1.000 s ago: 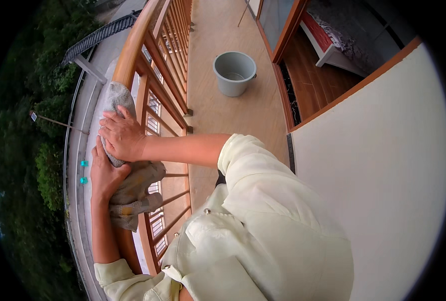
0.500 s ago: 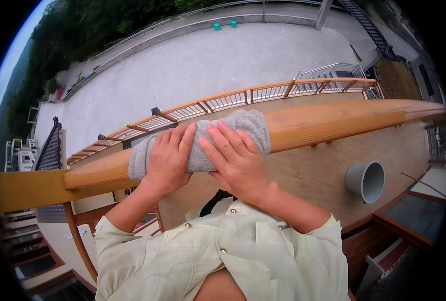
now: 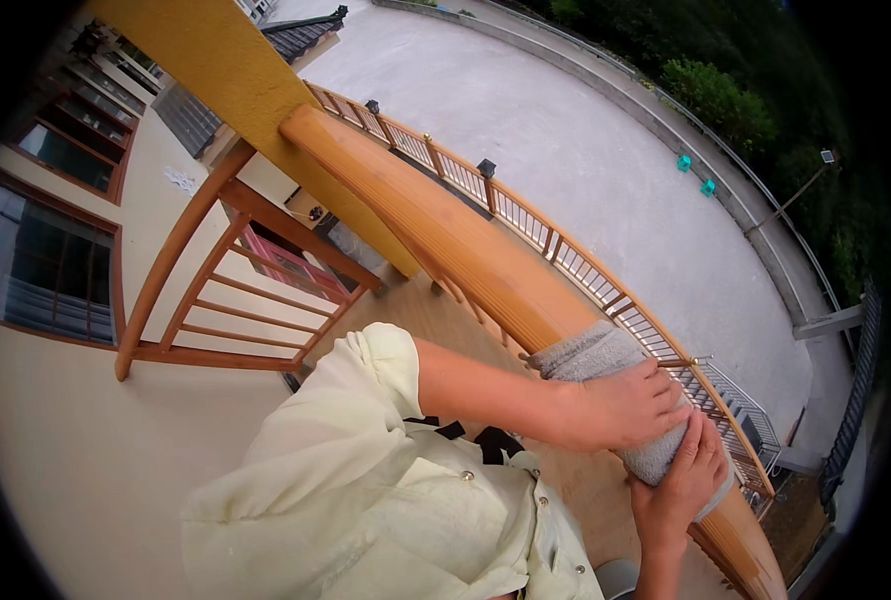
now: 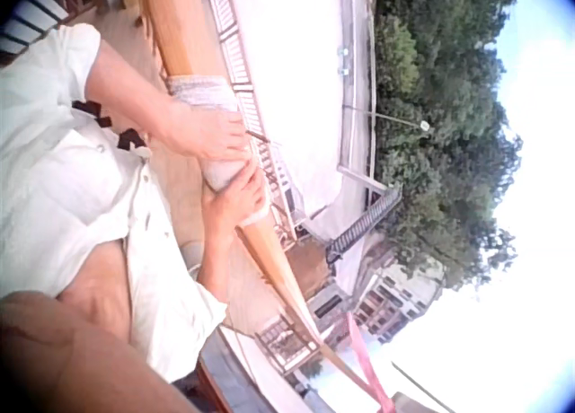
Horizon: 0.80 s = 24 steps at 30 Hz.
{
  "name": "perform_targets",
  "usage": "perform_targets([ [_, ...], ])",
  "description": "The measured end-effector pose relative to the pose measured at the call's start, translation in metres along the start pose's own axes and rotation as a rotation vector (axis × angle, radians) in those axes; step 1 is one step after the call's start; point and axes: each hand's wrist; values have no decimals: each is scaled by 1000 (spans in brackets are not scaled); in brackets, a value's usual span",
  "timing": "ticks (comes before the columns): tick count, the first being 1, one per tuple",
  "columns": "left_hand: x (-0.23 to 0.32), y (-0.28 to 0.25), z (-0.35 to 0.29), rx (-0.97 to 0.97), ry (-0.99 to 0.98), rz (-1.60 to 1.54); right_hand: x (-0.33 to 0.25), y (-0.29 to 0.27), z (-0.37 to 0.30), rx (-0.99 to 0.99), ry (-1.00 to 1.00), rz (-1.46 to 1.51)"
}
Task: The person wipes a wooden railing on an outdoor balcony using a cloth. They move along the railing, cleaning the top and sides, and occasionally dip the cloth into a bucket of water to wet it.
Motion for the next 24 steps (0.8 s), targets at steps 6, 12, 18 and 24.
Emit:
perform_targets([
  [6,-101,-77,-123,-131,-197,73,-115,26,112,-44,-281,-30],
  [12,-221,-162,-278,-90,-515,163,-289,57,262,-74,-495,-49],
  [18,-296,-240,-385,-213,-915,318,-452,90,389,-21,-582,-49],
  [24,-305,-267,-407,-141,-1058,168,-504,108,415,13,-526,-106],
])
Point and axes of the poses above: each hand's wrist, its own z-axis towards the middle knuckle, its own y-axis out of the palm, x = y × z, and after that the axes turned 7 degrees about -x, right-handed
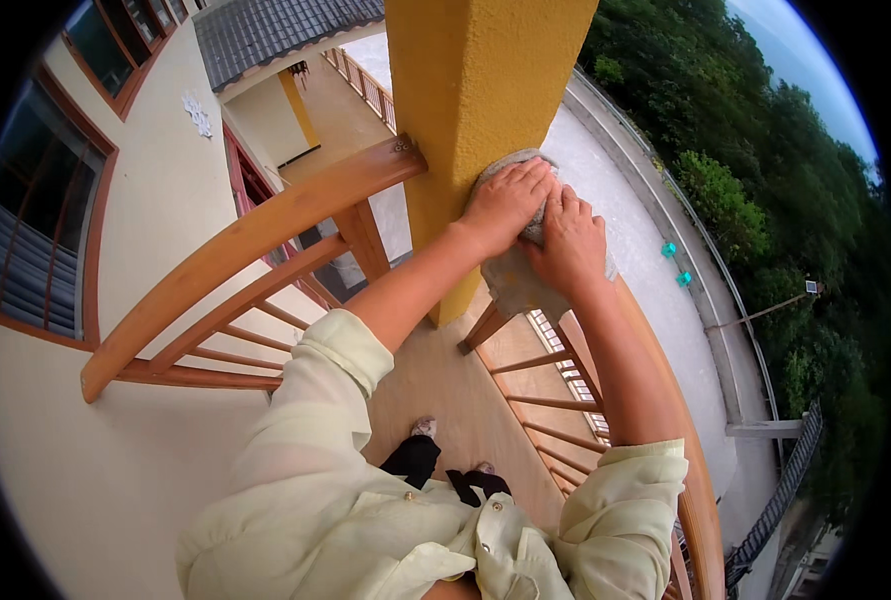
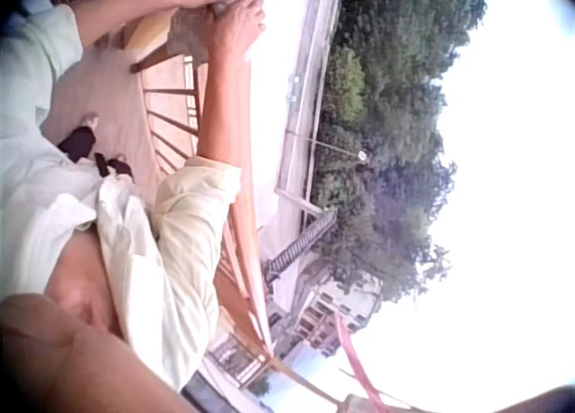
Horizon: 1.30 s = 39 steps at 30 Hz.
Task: The person wipes a wooden railing on an outdoor balcony using a cloth. They move along the railing, cleaning the top and sides, and occasionally dip the cloth into a bucket of water to wet it.
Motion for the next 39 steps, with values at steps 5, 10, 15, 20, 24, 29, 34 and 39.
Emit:
perform_targets([
  [5,12,23,-36,281,95,-247,8,-11,-47,124,-197,-59],
  [10,14,77,-37,540,107,-273,20,-17,-67,190,-205,122],
  [15,2,82,-3,815,26,-417,0,-6,-19,279,-32,215],
  [20,42,208,-84,487,-62,-898,-28,31,-104,150,-357,-27],
  [24,114,250,-113,392,-95,-1307,21,82,-177,-125,-231,328],
  [29,127,241,-98,483,7,-1365,-5,43,-175,-28,-320,195],
  [34,94,245,-43,864,-36,-1117,-23,52,-124,9,-413,38],
  [39,88,303,-20,820,-103,-1181,4,118,-90,-191,-395,-55],
])
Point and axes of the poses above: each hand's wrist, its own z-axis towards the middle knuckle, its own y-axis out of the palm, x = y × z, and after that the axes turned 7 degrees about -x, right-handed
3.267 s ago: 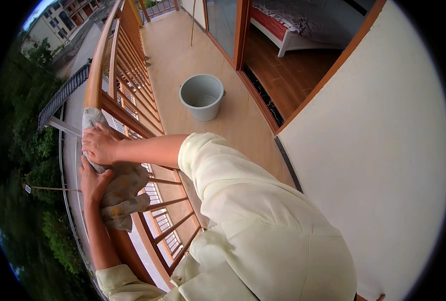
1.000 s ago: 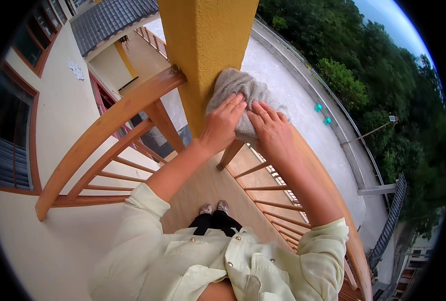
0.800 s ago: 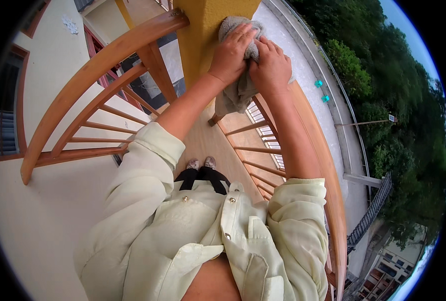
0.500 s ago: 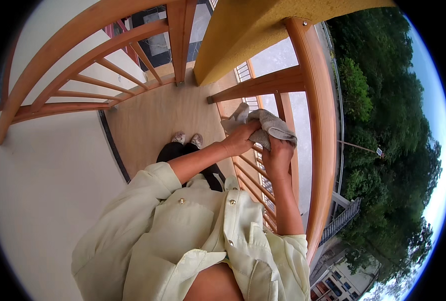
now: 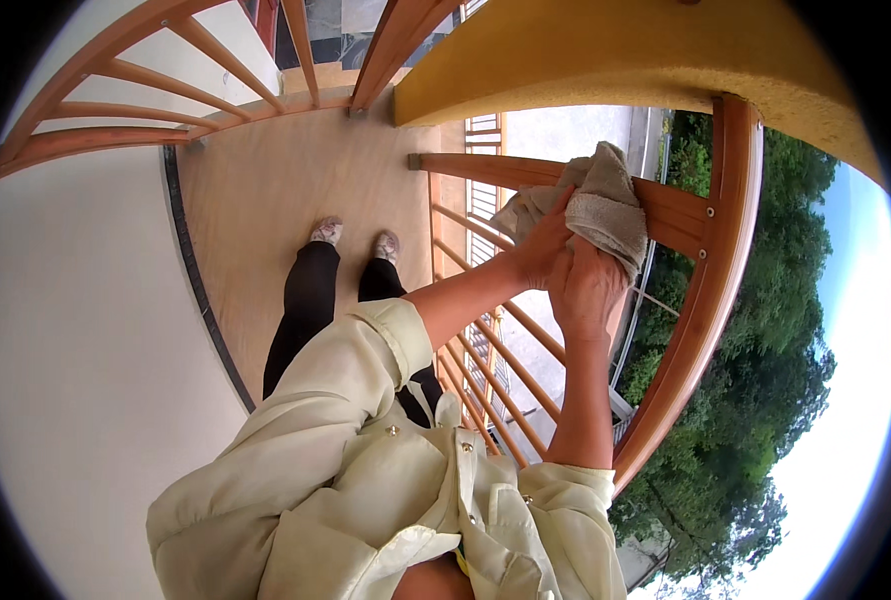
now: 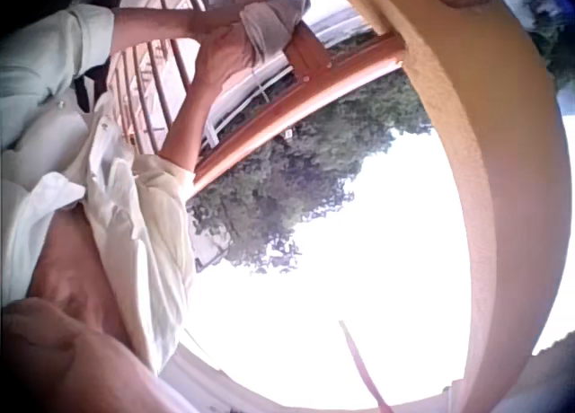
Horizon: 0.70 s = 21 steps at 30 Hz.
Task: The person wipes a wooden railing on an outdoor balcony using a cloth. They move along the railing, cleaning the top and sides, and occasionally dip the cloth into a bucket of water to wet it.
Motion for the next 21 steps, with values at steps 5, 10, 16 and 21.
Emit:
perform_targets([
  [5,-89,15,-44,222,-468,-765,-33,77,-6,-86,114,523],
  [10,-217,16,-108,103,-474,-218,-73,158,-76,-42,135,752],
  [16,-213,-34,-62,256,-183,-682,-90,322,-195,-646,185,673],
  [21,-326,-35,-91,301,-414,-423,-116,362,-203,-840,165,541],
])
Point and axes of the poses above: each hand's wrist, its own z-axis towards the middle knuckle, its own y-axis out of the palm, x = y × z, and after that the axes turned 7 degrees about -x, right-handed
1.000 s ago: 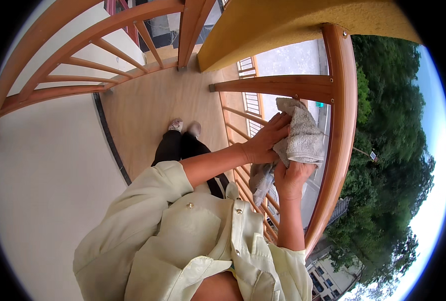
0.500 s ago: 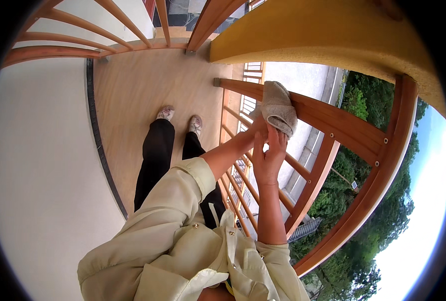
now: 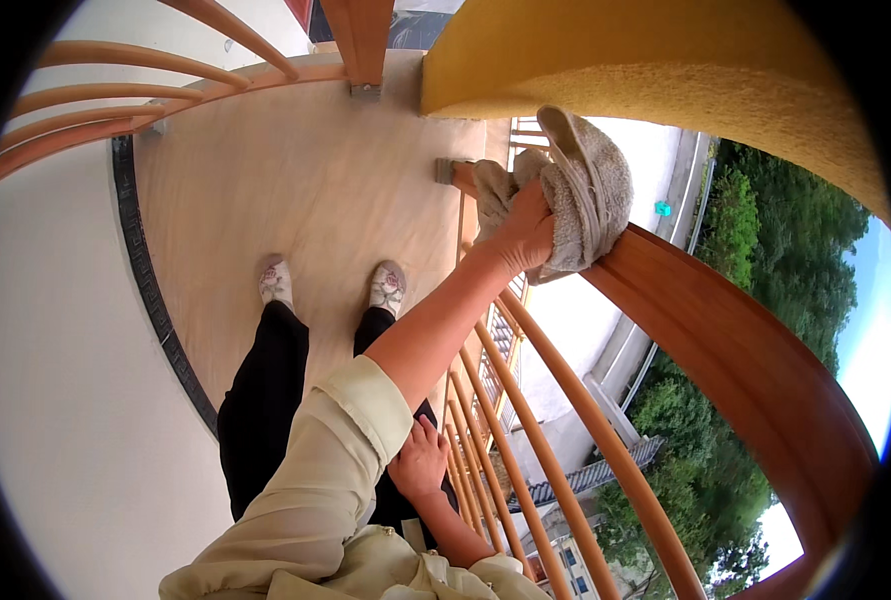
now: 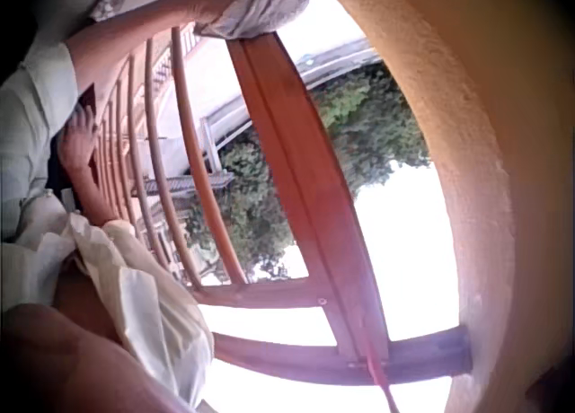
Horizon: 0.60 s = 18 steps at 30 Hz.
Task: The person wipes a wooden railing on an outdoor balcony using a cloth. They move along the railing, cleaning the top and sides, and occasionally dip the cloth into a bucket of water to wet it.
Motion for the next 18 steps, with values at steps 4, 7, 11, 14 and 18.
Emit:
perform_targets([
  [4,-84,-43,-4,229,-75,-191,15,-8,16,54,29,10],
  [7,-163,-101,-13,267,-106,129,13,-22,20,6,44,34],
  [11,-215,-158,-2,230,-365,379,18,-30,23,11,51,52],
  [14,-199,-149,4,200,-423,368,22,-30,28,29,61,77],
  [18,-122,-91,1,205,-124,96,19,-23,31,37,76,59],
])
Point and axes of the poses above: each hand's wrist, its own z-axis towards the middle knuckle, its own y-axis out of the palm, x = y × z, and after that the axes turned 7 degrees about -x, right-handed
